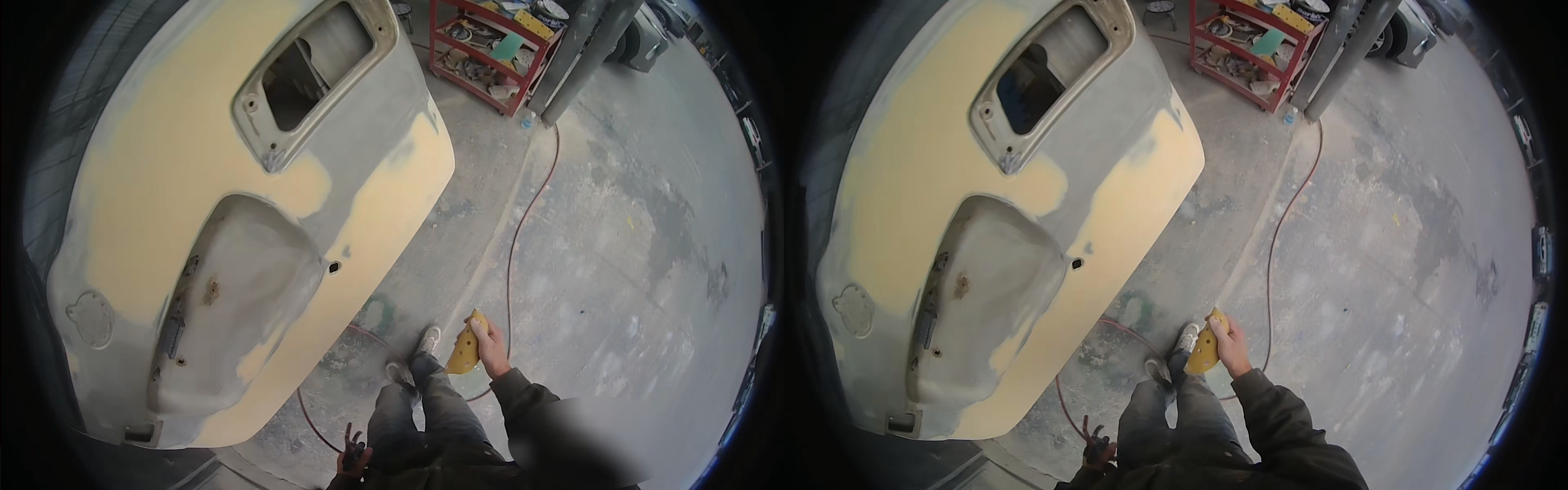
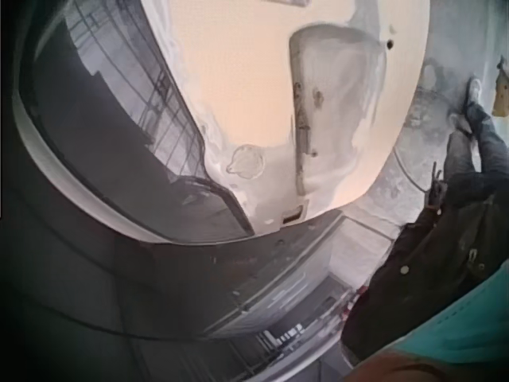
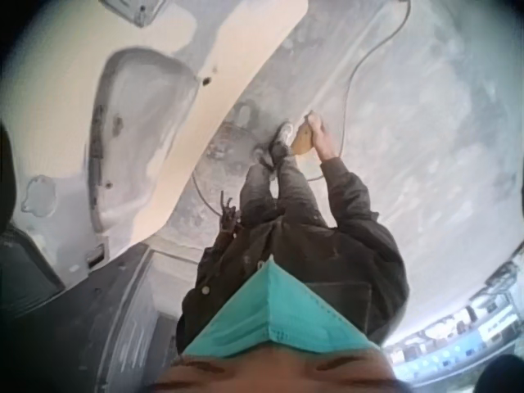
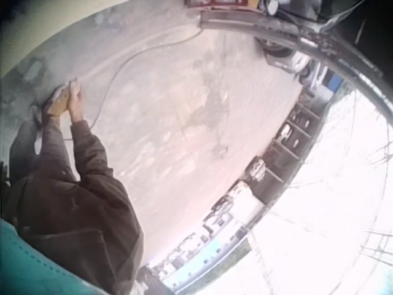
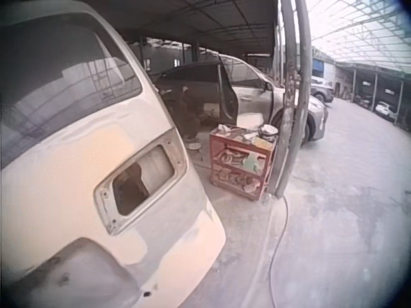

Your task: The person sands a detached car door with a pneumatic orbital sander, then uses an air hose to blow dust off the surface, and finally hand-sands a small area with a sanding block.

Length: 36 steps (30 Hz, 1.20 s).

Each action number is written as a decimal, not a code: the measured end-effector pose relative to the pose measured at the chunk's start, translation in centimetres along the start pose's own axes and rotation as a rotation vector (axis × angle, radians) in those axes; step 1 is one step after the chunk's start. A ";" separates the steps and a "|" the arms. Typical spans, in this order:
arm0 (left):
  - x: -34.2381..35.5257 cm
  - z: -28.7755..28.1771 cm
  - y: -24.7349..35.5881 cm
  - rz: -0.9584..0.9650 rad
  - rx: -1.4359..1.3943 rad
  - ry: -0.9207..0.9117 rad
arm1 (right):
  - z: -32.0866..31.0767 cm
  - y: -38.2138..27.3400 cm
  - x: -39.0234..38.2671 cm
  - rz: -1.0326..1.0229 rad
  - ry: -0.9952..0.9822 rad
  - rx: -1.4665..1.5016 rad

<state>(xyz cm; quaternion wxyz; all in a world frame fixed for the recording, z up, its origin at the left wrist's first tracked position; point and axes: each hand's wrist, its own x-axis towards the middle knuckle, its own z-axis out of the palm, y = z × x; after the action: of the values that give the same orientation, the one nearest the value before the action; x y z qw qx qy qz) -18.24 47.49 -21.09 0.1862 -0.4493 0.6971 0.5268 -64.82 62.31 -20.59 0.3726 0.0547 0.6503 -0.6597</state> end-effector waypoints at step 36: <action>8.3 -14.3 -3.4 0.249 0.121 -0.217 | 24.2 -2.5 12.7 -0.032 -0.154 -0.229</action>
<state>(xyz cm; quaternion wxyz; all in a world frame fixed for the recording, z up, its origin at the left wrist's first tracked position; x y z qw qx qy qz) -16.78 30.88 -23.78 0.2206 -0.2879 0.7536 0.5482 -65.31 34.96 -22.04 0.4145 -0.0494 0.6916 -0.5895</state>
